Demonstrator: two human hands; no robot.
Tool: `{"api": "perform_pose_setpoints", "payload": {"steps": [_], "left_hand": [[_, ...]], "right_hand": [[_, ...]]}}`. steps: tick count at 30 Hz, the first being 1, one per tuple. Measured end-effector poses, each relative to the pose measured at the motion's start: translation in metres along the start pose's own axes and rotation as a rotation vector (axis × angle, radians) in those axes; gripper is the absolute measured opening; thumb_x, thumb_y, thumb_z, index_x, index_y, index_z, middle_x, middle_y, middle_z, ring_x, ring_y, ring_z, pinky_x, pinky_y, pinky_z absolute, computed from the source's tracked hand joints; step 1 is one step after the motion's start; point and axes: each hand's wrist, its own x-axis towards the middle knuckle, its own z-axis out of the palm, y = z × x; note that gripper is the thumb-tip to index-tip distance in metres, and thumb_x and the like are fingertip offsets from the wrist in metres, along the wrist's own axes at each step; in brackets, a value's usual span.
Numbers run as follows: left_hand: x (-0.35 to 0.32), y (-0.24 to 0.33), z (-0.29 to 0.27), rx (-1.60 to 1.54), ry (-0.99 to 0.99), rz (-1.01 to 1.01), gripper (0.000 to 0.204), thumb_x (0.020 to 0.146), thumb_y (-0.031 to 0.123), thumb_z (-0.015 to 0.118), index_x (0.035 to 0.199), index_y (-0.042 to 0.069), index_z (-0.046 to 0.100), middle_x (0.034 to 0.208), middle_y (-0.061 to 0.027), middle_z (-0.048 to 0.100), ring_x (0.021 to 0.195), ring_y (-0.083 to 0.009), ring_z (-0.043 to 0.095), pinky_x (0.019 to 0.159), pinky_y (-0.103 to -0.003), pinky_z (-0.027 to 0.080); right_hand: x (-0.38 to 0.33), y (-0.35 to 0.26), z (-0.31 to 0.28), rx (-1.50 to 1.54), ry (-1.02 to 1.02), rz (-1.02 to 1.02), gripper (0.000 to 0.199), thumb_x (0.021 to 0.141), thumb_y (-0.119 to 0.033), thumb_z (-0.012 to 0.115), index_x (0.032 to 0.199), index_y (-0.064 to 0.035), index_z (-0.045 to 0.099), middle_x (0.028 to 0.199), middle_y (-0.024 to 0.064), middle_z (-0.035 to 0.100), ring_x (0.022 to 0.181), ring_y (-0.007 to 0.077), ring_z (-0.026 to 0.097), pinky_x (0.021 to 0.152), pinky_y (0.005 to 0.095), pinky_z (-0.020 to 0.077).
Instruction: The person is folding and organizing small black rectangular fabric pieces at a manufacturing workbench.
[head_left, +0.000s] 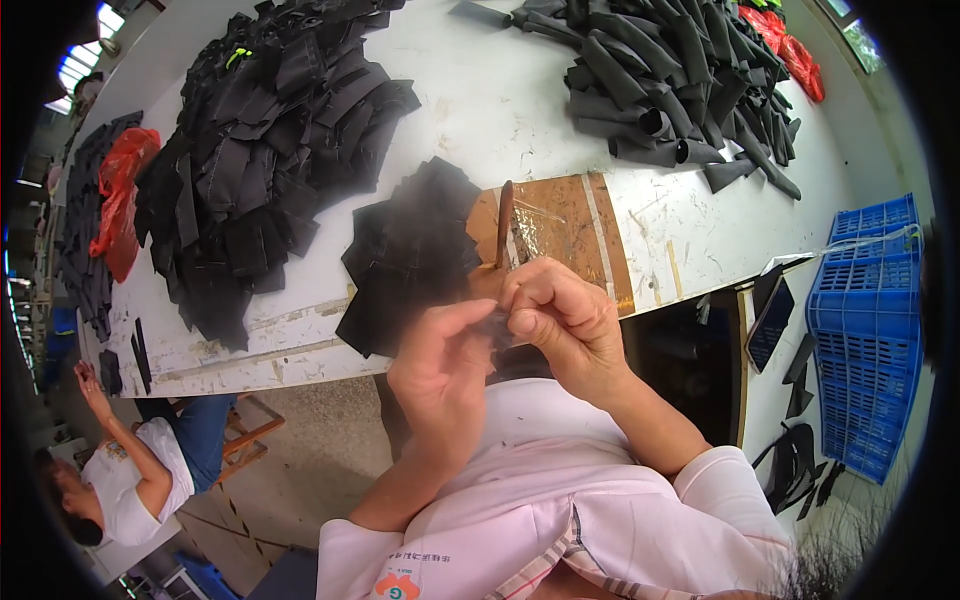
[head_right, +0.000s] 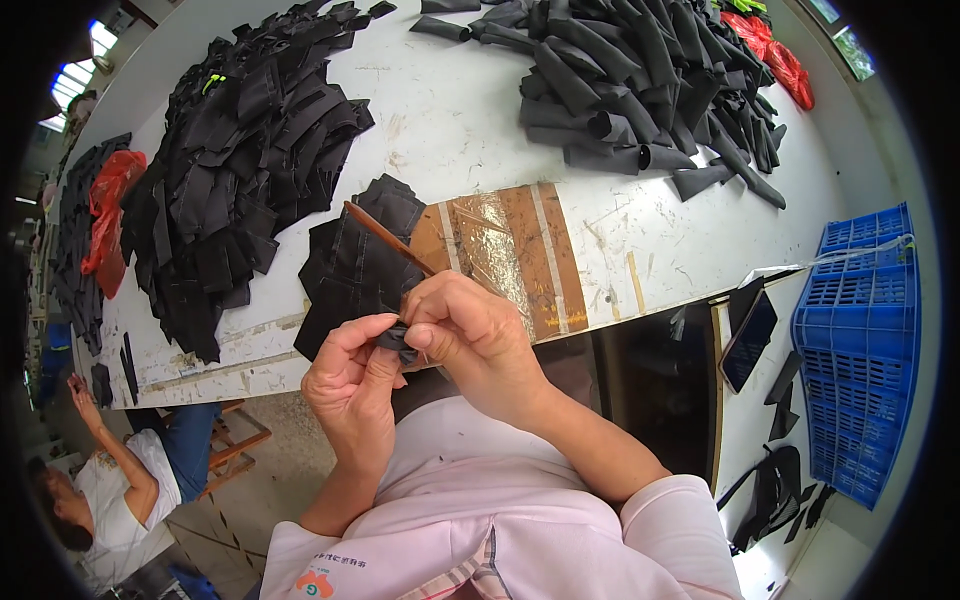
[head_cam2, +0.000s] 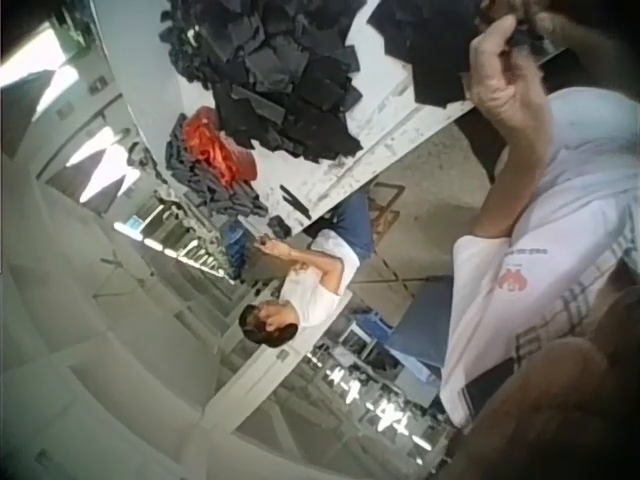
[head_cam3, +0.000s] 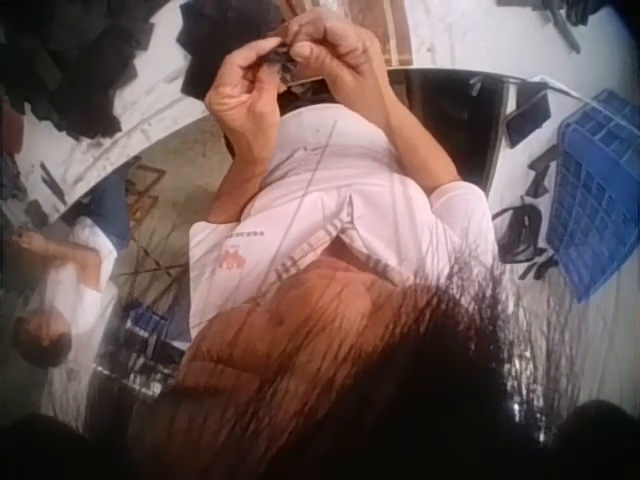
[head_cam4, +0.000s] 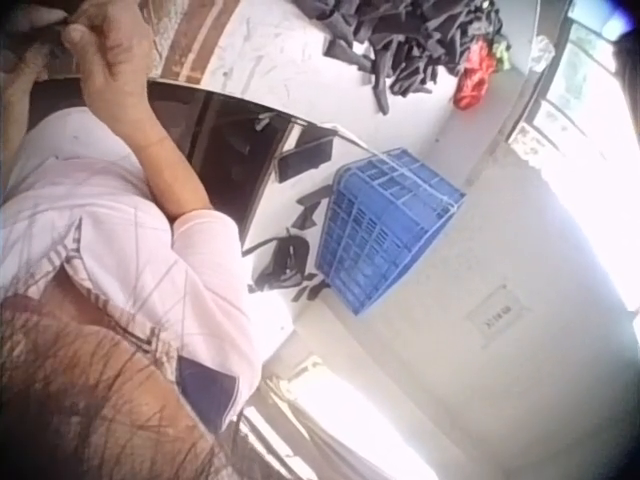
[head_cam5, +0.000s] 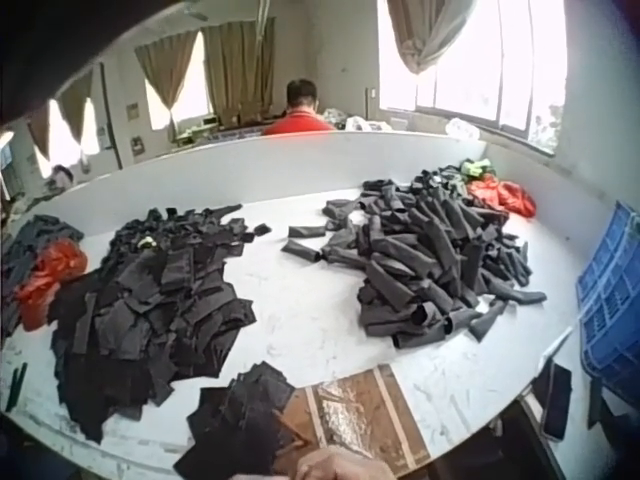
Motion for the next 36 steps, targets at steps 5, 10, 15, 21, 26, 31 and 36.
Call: {"api": "perform_pose_setpoints", "payload": {"steps": [5,10,15,21,26,31,36], "left_hand": [[0.011,0.001,0.003,-0.058,0.05,0.183,0.011,0.081,0.002,0.056,0.092,-0.002,0.056,0.082,-0.0054,0.058,0.056,-0.0038,0.046,0.044,-0.015,0.036],[0.017,0.017,-0.003,-0.465,-0.1,-0.152,0.012,0.08,-0.002,0.055,0.091,-0.003,0.051,0.086,-0.0103,0.058,0.047,-0.0036,0.043,0.039,-0.015,0.032],[0.028,0.043,-0.003,-1.043,-0.393,-0.478,0.02,0.077,-0.003,0.056,0.092,-0.003,0.042,0.074,-0.0107,0.056,0.04,-0.0028,0.038,0.033,-0.016,0.027],[0.057,0.081,-0.001,-1.405,-0.676,-0.406,0.047,0.084,0.019,0.051,0.121,-0.007,0.037,0.078,-0.0047,0.054,0.051,-0.0026,0.039,0.039,-0.017,0.028],[0.088,0.018,-0.006,-1.374,-0.518,-0.688,0.032,0.087,0.008,0.041,0.118,0.002,0.044,0.083,-0.0086,0.058,0.039,-0.0006,0.028,0.035,-0.015,0.021],[0.081,0.003,-0.003,-1.333,-0.513,-0.588,0.028,0.085,0.005,0.043,0.113,0.002,0.047,0.086,-0.0093,0.058,0.037,0.0013,0.027,0.034,-0.015,0.02],[0.063,0.049,0.012,-0.803,-0.296,-0.317,0.04,0.08,0.002,0.054,0.116,-0.005,0.04,0.08,-0.0083,0.059,0.034,-0.0011,0.029,0.033,-0.015,0.018]], "right_hand": [[0.007,-0.021,0.002,-0.259,0.016,-0.059,0.009,0.079,-0.001,0.056,0.077,0.0019,0.048,0.084,0.0076,0.05,0.066,0.0108,0.054,0.054,0.0214,0.0487],[0.008,-0.016,-0.005,-0.033,0.047,0.156,0.013,0.083,-0.008,0.055,0.077,-0.0001,0.048,0.078,0.0042,0.05,0.068,0.0074,0.05,0.058,0.0194,0.0439],[0.013,-0.046,-0.01,0.328,-0.06,0.312,0.017,0.085,-0.015,0.055,0.076,-0.0015,0.049,0.072,0.0022,0.05,0.066,0.0053,0.046,0.057,0.0193,0.0402],[0.057,-0.091,-0.007,-0.055,-0.04,0.078,0.026,0.084,-0.026,0.056,0.072,-0.0033,0.051,0.064,-0.0039,0.044,0.057,0.0048,0.038,0.051,0.0184,0.0307],[0.072,-0.027,-0.032,0.335,-0.063,0.51,0.023,0.084,-0.023,0.056,0.071,-0.0061,0.051,0.062,-0.0037,0.044,0.056,0.0022,0.038,0.046,0.0149,0.0289],[0.068,-0.004,-0.032,0.509,-0.1,0.526,0.026,0.084,-0.027,0.057,0.068,-0.0059,0.051,0.058,-0.0032,0.042,0.051,0.0054,0.035,0.047,0.0188,0.028],[0.083,-0.021,-0.037,0.311,-0.23,0.407,0.025,0.083,-0.027,0.058,0.071,-0.0059,0.053,0.062,-0.0029,0.048,0.056,0.0042,0.041,0.048,0.018,0.03]]}}
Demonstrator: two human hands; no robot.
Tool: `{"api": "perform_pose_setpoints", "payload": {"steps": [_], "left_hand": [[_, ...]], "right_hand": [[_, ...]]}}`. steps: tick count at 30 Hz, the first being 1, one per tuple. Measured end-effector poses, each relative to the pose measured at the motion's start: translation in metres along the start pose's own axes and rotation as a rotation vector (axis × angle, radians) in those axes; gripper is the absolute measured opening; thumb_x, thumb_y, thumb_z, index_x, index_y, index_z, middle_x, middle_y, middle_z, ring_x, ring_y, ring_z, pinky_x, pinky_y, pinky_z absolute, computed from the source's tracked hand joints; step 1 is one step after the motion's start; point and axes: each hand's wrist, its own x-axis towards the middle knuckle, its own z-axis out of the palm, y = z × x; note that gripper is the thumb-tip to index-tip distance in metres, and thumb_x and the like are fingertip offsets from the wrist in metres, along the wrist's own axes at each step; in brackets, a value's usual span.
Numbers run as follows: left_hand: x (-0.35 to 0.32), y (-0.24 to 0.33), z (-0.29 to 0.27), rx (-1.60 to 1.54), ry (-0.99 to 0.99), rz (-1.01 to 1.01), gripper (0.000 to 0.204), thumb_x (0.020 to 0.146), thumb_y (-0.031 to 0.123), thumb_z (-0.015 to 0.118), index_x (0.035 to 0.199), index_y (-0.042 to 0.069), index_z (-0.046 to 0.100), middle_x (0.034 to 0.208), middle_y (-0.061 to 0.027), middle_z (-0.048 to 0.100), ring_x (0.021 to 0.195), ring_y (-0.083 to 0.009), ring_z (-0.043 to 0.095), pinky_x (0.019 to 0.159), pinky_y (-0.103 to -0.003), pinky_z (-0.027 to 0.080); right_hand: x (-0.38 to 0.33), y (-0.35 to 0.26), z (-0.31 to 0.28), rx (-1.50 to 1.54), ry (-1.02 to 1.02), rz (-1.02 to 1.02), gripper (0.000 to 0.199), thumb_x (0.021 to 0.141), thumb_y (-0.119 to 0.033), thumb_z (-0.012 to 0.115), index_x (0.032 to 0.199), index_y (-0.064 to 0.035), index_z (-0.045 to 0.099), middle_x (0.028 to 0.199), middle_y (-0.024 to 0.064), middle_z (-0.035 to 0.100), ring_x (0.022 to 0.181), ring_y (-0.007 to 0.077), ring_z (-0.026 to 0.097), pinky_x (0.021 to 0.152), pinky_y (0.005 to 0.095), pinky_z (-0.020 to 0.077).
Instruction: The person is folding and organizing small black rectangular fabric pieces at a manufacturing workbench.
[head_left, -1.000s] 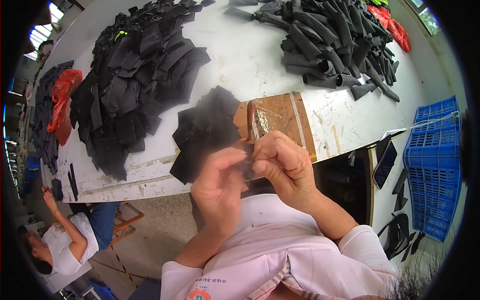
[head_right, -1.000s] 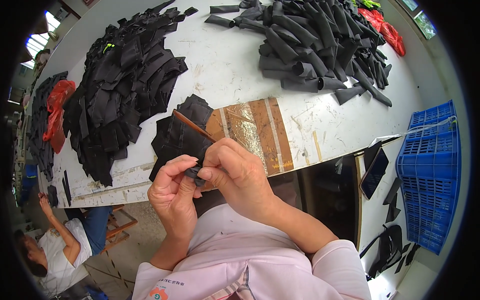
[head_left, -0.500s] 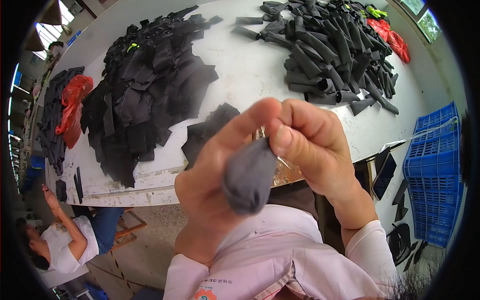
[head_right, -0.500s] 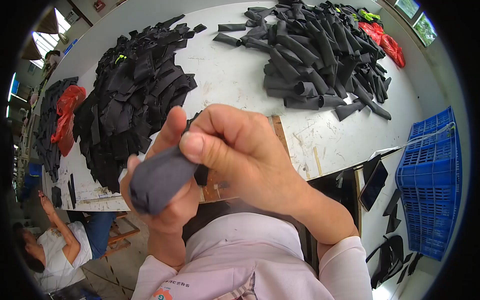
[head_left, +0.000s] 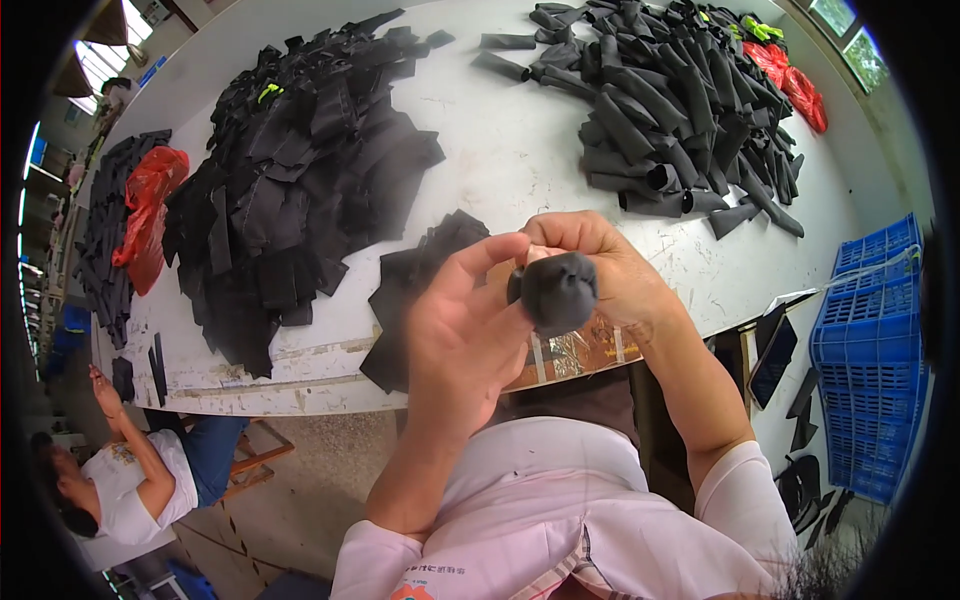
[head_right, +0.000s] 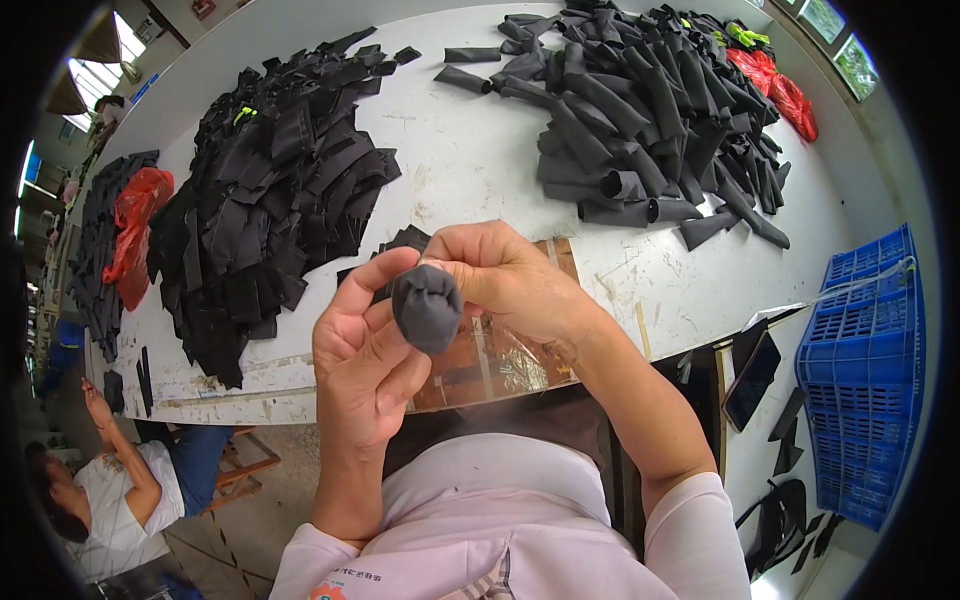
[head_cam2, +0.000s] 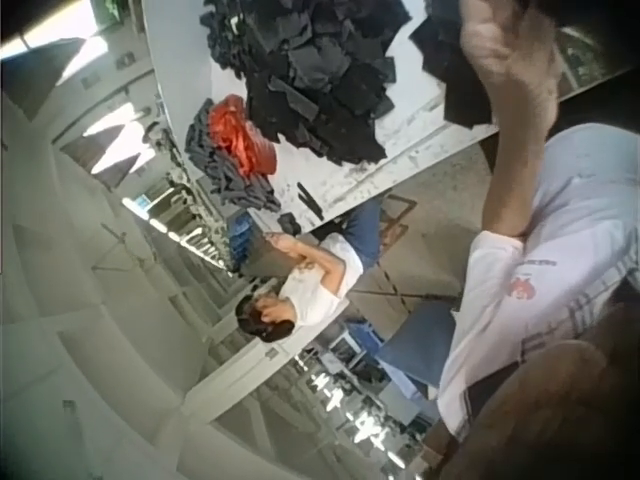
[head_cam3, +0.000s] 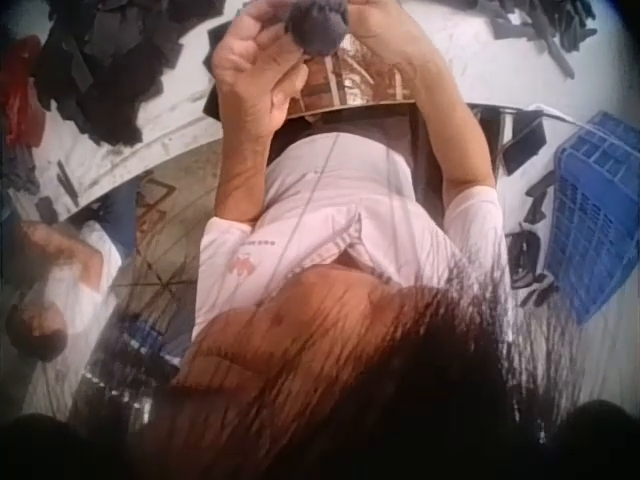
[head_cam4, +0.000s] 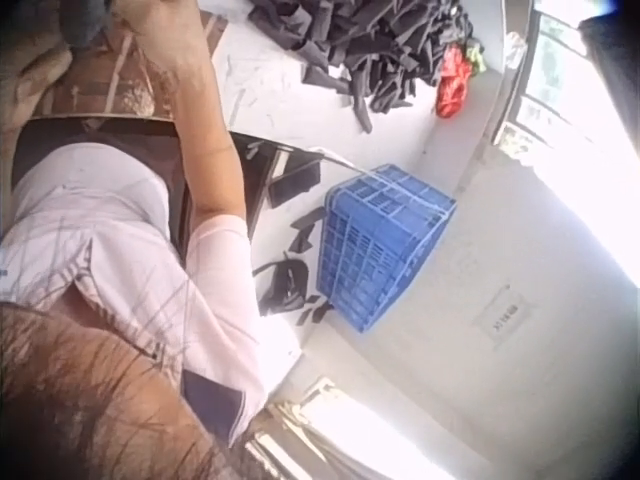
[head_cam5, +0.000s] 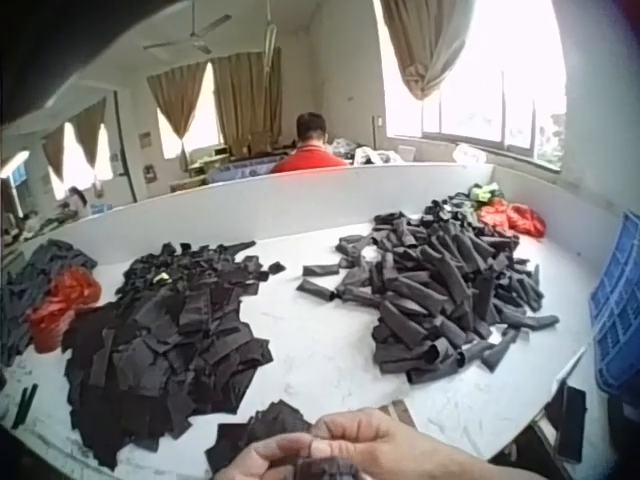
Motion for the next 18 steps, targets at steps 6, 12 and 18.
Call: {"api": "perform_pose_setpoints", "payload": {"steps": [6,12,18], "left_hand": [[0.003,-0.016,-0.045,-0.208,-0.068,-0.152,0.028,0.083,0.006,0.054,0.109,-0.001,0.046,0.087,-0.0092,0.059,0.04,-0.0011,0.031,0.036,-0.015,0.025],[0.006,-0.007,-0.036,-0.134,-0.077,-0.075,0.025,0.085,0.008,0.05,0.109,0.0,0.048,0.084,-0.0059,0.058,0.042,-0.002,0.032,0.038,-0.017,0.025],[0.009,0.003,-0.032,-0.895,-0.153,-0.28,0.033,0.082,0.011,0.053,0.114,0.003,0.049,0.081,-0.0038,0.058,0.038,-0.0064,0.031,0.035,-0.019,0.023]], "right_hand": [[0.0,0.037,-0.003,0.015,-0.009,-0.073,0.026,0.087,-0.028,0.052,0.074,-0.005,0.054,0.064,-0.0057,0.045,0.056,0.003,0.038,0.05,0.018,0.0322],[-0.006,0.019,0.008,-0.114,0.106,-0.076,0.024,0.087,-0.023,0.052,0.074,-0.0034,0.054,0.067,-0.0034,0.05,0.058,0.0043,0.042,0.053,0.018,0.0355],[0.002,-0.008,0.02,-0.173,0.061,-0.069,0.027,0.085,-0.025,0.055,0.072,-0.001,0.053,0.059,-0.0021,0.044,0.053,0.0053,0.038,0.049,0.0196,0.0327]]}}
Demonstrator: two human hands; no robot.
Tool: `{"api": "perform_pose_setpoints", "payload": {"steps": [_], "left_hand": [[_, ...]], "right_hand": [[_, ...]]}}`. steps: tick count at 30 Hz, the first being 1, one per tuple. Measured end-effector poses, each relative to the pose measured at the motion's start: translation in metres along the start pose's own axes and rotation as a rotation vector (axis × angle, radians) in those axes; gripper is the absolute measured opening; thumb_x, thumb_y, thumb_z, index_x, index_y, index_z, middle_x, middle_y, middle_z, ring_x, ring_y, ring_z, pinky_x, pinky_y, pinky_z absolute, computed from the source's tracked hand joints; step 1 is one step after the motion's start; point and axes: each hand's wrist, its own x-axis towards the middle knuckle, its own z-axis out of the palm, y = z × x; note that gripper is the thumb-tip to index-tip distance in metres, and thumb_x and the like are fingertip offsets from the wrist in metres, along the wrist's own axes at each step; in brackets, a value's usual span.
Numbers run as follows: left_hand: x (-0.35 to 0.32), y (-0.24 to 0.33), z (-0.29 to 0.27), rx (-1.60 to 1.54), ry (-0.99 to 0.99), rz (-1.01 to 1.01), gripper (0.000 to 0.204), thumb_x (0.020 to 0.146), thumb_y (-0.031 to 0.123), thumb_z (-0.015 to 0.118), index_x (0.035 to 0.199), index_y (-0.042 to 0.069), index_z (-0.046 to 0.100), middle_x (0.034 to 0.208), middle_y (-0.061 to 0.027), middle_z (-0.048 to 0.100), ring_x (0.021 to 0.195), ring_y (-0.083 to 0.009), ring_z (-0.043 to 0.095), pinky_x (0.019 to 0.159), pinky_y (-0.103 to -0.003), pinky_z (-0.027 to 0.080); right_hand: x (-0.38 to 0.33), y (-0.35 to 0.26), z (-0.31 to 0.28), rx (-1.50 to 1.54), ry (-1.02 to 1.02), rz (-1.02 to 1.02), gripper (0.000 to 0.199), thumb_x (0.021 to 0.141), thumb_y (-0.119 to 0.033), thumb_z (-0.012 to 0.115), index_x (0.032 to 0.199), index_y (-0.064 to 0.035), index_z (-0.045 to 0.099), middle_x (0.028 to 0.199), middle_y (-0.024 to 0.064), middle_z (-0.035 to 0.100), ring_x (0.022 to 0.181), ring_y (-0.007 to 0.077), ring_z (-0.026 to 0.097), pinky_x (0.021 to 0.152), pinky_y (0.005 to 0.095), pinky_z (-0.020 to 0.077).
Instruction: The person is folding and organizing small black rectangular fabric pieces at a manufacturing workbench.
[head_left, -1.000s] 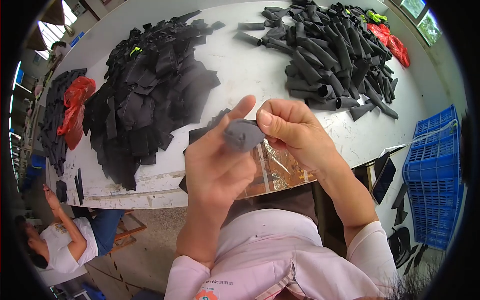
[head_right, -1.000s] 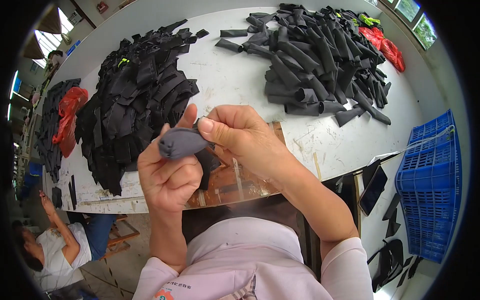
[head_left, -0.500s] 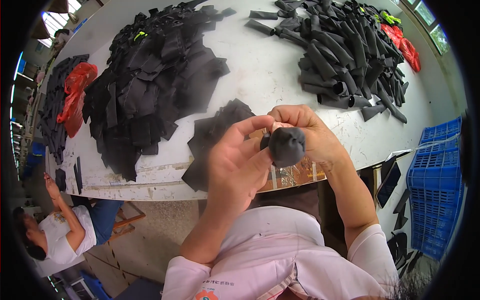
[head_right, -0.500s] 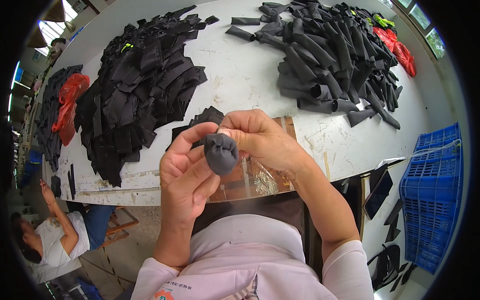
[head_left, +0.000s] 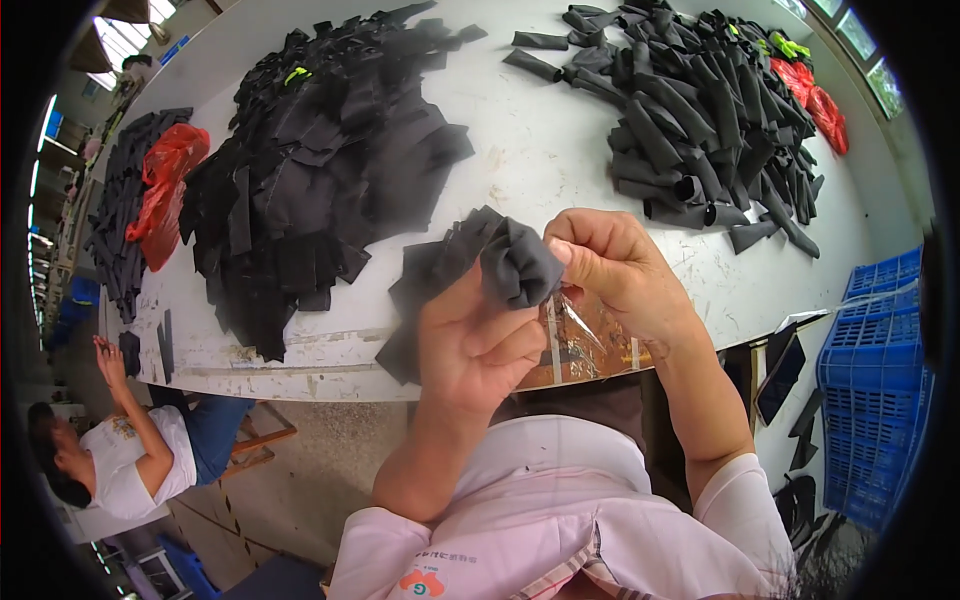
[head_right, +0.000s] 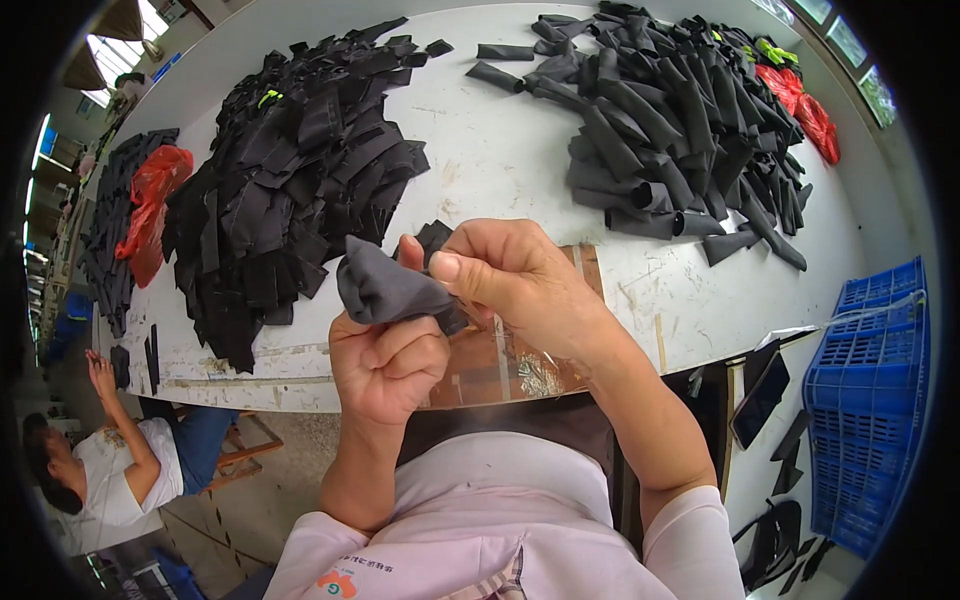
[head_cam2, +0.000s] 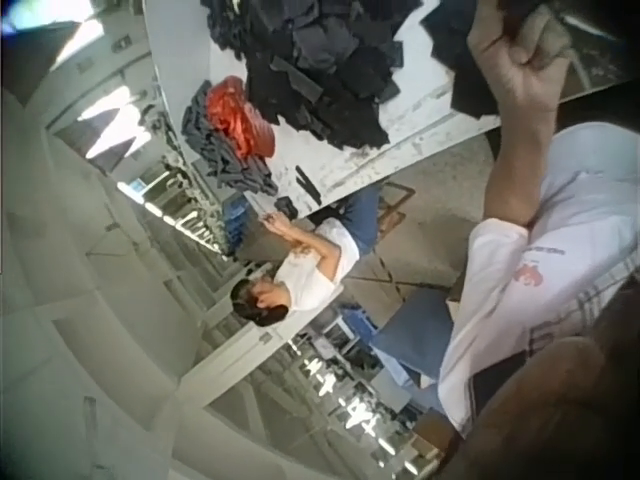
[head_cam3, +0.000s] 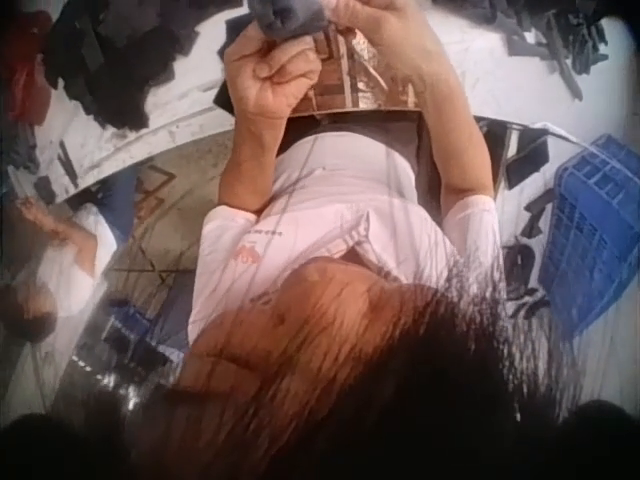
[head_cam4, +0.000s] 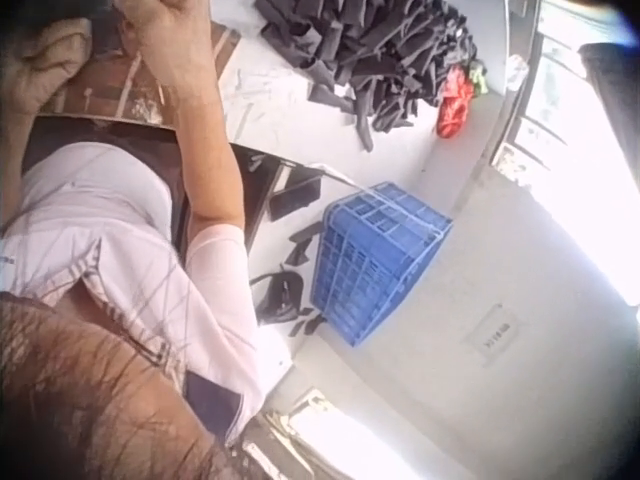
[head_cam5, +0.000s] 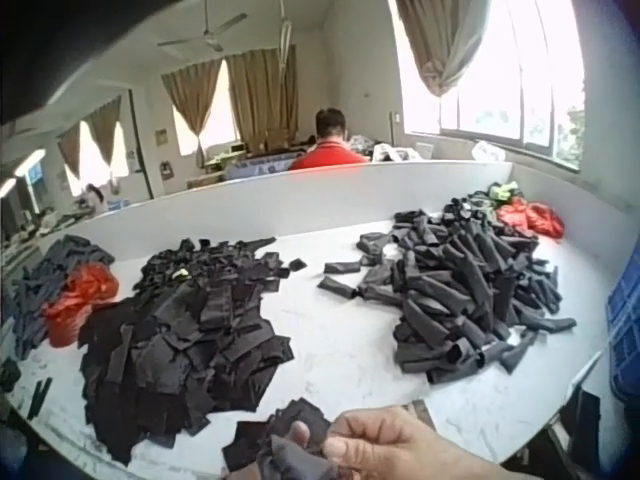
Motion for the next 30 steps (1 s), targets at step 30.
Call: {"api": "perform_pose_setpoints", "payload": {"steps": [30], "left_hand": [[0.003,-0.002,-0.012,1.389,-0.095,0.725,0.017,0.08,0.005,0.057,0.094,-0.003,0.053,0.095,-0.0143,0.057,0.086,-0.0153,0.053,0.082,-0.028,0.041]], "right_hand": [[-0.024,0.028,-0.004,-1.225,0.166,-0.515,0.024,0.071,-0.015,0.063,0.063,-0.0042,0.043,0.06,0.0074,0.043,0.056,0.0247,0.046,0.046,0.0348,0.0372]]}}
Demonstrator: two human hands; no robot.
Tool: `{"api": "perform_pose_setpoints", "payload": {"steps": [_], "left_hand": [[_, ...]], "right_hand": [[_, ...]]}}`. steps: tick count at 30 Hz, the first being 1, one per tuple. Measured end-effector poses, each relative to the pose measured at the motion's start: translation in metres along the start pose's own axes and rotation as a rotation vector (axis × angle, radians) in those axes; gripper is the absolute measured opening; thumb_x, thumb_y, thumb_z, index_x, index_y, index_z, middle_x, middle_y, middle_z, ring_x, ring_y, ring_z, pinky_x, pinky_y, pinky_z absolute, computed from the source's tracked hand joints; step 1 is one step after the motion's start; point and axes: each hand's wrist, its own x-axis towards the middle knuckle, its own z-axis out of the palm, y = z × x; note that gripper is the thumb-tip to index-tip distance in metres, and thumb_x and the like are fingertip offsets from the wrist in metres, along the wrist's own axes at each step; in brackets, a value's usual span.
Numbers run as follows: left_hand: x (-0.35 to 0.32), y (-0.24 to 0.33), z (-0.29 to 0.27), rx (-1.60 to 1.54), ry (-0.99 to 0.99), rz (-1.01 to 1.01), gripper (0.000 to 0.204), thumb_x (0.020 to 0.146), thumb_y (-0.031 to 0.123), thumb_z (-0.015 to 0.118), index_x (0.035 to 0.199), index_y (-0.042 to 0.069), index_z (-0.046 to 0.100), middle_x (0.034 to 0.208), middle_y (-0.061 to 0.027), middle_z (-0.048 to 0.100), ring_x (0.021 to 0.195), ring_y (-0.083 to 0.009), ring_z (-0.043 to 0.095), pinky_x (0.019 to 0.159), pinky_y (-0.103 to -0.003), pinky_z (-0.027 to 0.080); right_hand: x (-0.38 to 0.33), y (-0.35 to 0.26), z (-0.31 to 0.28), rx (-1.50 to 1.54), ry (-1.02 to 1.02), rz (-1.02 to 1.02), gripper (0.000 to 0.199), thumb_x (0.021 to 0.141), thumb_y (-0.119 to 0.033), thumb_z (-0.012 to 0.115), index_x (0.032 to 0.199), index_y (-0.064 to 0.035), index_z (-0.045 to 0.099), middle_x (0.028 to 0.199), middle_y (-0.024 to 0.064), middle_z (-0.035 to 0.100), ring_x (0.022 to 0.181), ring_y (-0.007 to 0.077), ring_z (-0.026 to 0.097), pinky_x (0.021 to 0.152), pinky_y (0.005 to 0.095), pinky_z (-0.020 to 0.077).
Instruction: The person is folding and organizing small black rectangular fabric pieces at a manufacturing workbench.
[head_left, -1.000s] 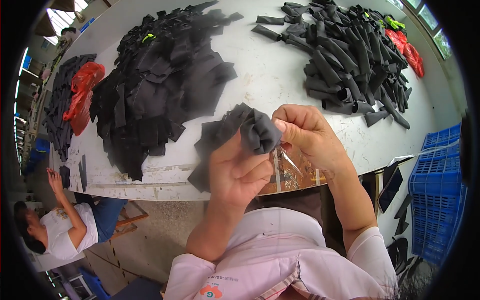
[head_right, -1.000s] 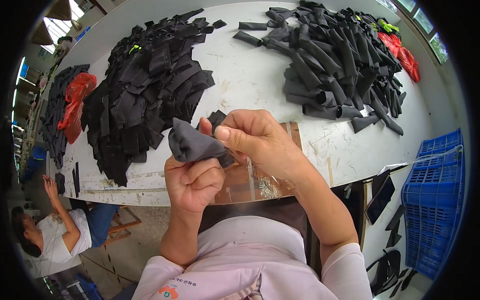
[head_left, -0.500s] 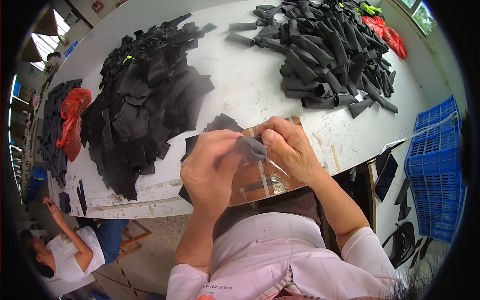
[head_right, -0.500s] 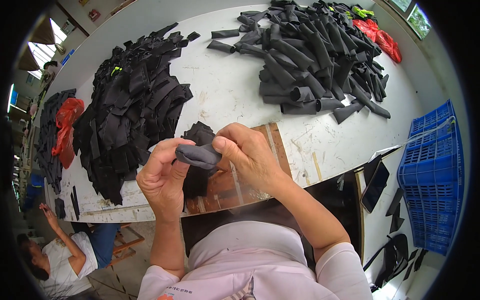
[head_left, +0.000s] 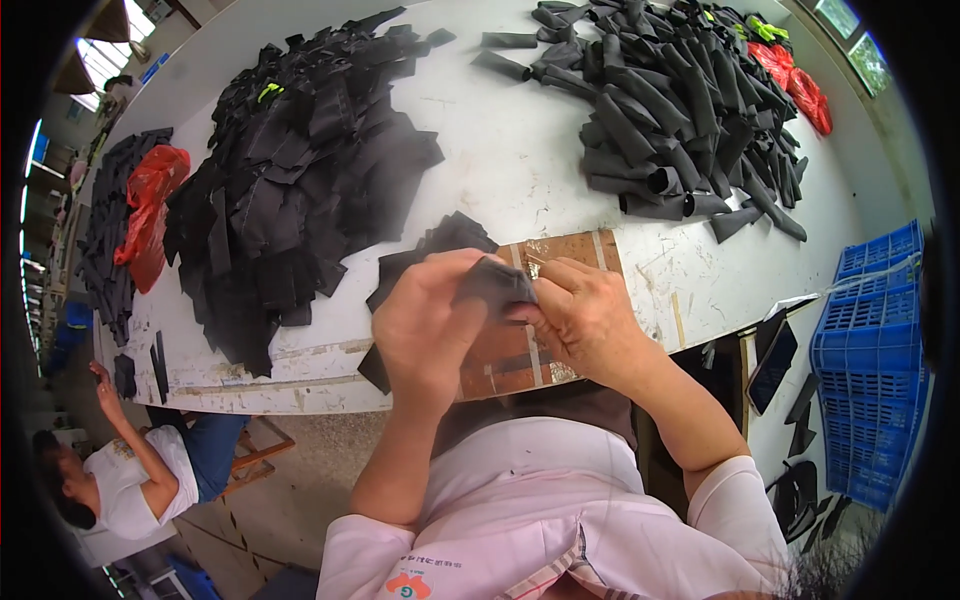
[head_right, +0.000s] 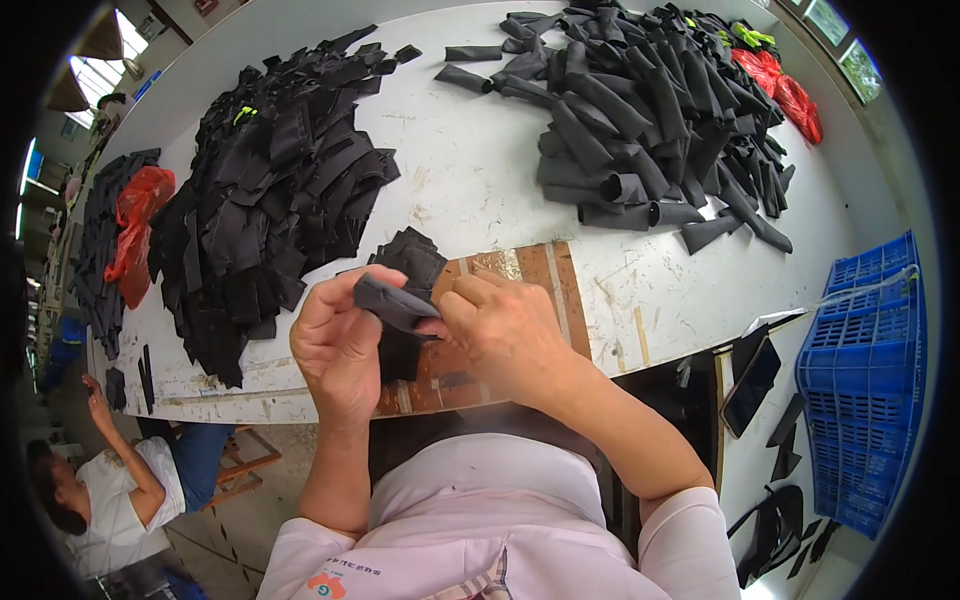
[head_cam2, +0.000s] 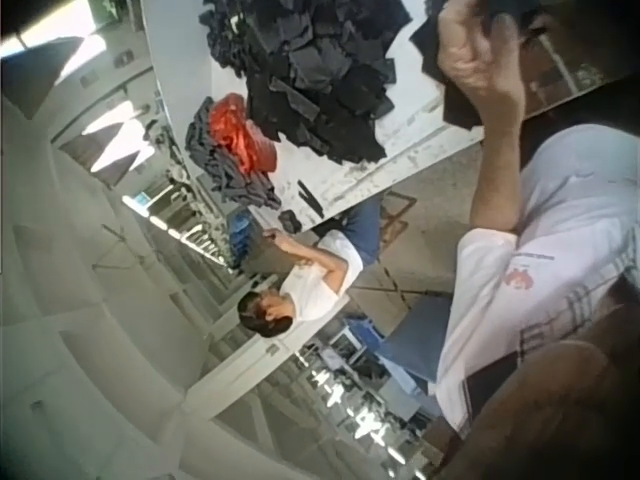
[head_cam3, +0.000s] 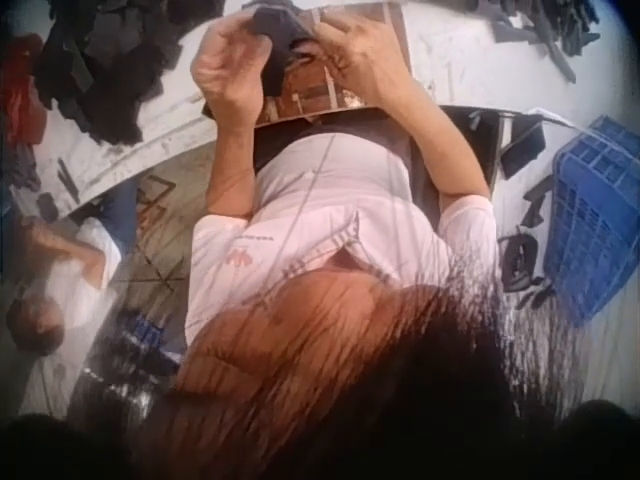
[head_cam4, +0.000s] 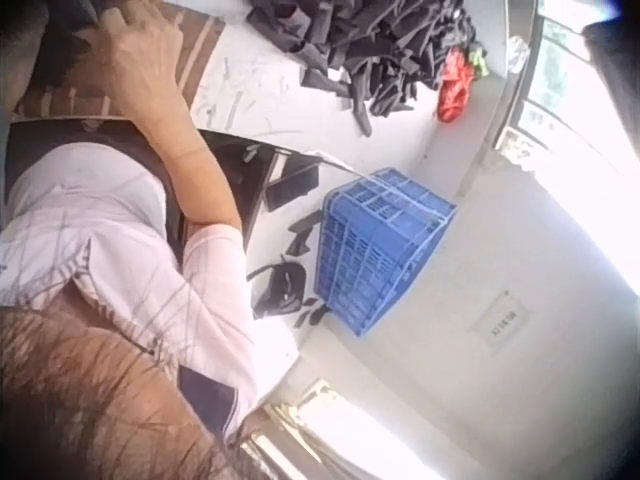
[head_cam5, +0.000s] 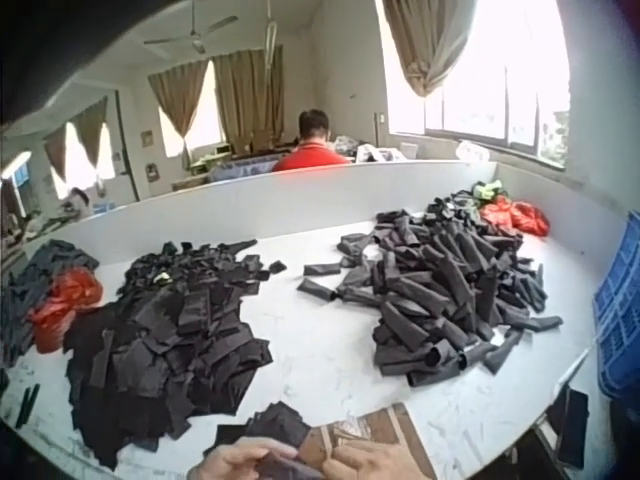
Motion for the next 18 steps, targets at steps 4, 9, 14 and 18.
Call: {"api": "perform_pose_setpoints", "payload": {"steps": [4,9,14,18], "left_hand": [[0.01,0.012,0.008,-0.097,-0.136,-0.205,0.03,0.077,0.002,0.061,0.105,-0.004,0.051,0.098,-0.0107,0.057,0.091,-0.0124,0.053,0.08,-0.025,0.044],[0.012,0.005,0.019,0.0,-0.142,-0.134,0.014,0.076,0.007,0.064,0.086,0.0,0.058,0.073,-0.001,0.058,0.069,-0.0032,0.05,0.06,-0.019,0.042],[0.014,0.014,0.022,0.057,-0.083,-0.113,0.014,0.075,0.008,0.065,0.08,0.0,0.056,0.069,-0.0013,0.056,0.065,-0.0037,0.049,0.057,-0.019,0.041],[0.018,0.014,0.023,0.177,-0.06,0.006,0.016,0.074,0.009,0.066,0.079,-0.001,0.055,0.066,-0.0026,0.055,0.061,-0.0048,0.048,0.055,-0.021,0.04]], "right_hand": [[0.006,-0.004,-0.006,-0.042,-0.022,-0.006,0.018,0.07,-0.016,0.063,0.071,-0.004,0.05,0.064,0.0078,0.046,0.059,0.0252,0.049,0.048,0.0348,0.0392],[-0.001,-0.013,-0.008,0.102,0.116,0.056,0.029,0.065,-0.02,0.068,0.082,-0.0001,0.056,0.072,0.0118,0.053,0.06,0.0284,0.05,0.053,0.0324,0.0397],[-0.003,-0.008,-0.007,0.124,0.087,0.105,0.009,0.066,-0.003,0.062,0.071,0.001,0.056,0.064,0.0102,0.052,0.058,0.0262,0.049,0.051,0.0317,0.0373],[0.002,-0.006,-0.008,0.091,0.084,0.032,0.006,0.067,-0.002,0.059,0.066,0.0011,0.054,0.061,0.0093,0.05,0.056,0.0258,0.047,0.05,0.0316,0.0364]]}}
